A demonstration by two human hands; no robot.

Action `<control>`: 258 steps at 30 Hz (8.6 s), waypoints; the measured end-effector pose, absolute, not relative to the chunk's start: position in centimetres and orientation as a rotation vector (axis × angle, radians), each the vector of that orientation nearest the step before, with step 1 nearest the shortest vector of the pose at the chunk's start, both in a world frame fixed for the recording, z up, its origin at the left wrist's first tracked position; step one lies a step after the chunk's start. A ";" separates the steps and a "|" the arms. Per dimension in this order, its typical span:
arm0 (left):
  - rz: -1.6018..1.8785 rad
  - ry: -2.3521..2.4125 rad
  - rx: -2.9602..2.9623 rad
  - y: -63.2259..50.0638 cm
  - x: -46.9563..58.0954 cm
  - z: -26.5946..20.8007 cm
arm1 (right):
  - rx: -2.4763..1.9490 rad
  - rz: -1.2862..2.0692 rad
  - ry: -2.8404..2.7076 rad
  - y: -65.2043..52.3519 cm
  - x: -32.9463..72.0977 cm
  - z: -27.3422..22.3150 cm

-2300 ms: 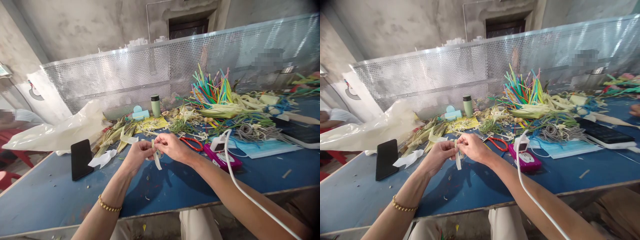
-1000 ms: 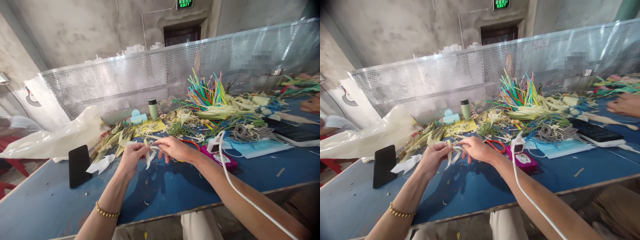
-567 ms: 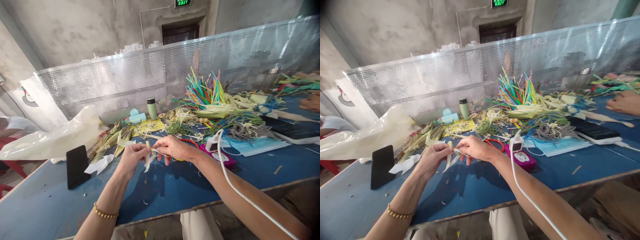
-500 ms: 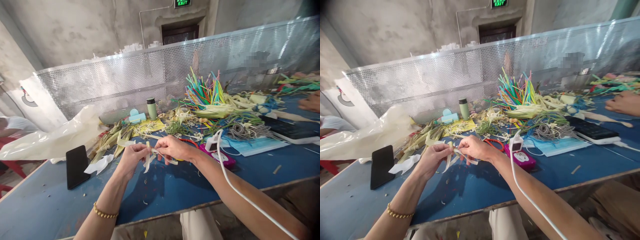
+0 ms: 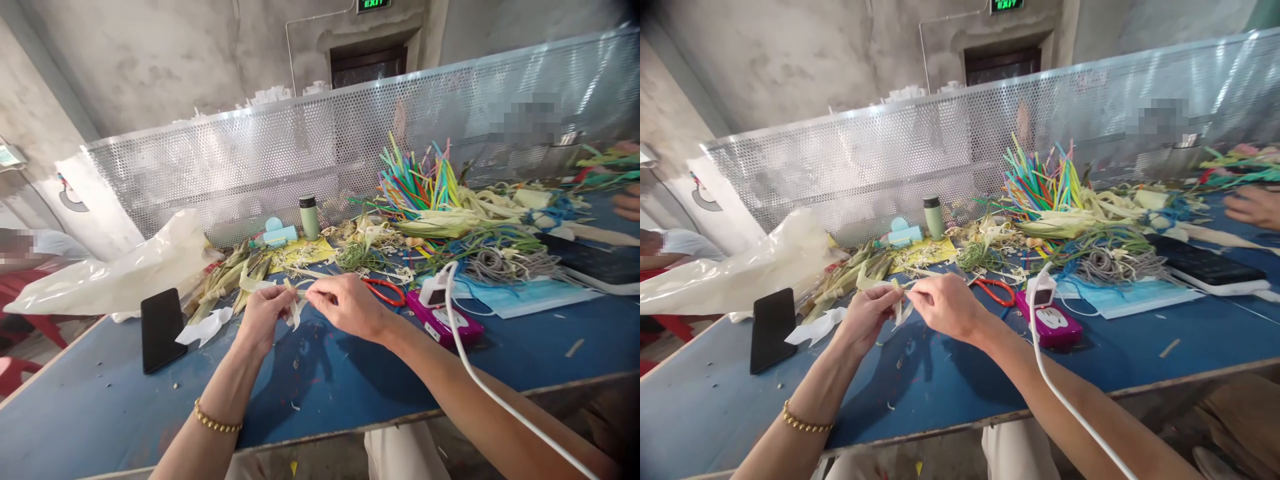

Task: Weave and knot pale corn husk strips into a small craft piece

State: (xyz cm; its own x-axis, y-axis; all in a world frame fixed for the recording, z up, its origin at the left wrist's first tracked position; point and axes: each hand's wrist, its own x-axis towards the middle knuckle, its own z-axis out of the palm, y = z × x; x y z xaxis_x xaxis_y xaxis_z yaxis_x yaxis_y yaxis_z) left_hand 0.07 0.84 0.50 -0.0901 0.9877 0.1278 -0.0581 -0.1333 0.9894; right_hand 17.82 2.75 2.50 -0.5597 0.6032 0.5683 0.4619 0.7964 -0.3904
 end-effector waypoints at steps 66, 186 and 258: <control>1.656 1.495 1.371 0.5 0.6 0.7 | -0.743 0.656 -2.092 2.2 16.2 1.1; 1.067 1.282 1.360 0.0 0.2 1.1 | -0.884 0.661 -2.205 4.2 17.1 0.7; 0.917 1.346 1.461 -0.1 0.1 1.3 | -0.510 1.457 -1.966 3.6 18.1 2.2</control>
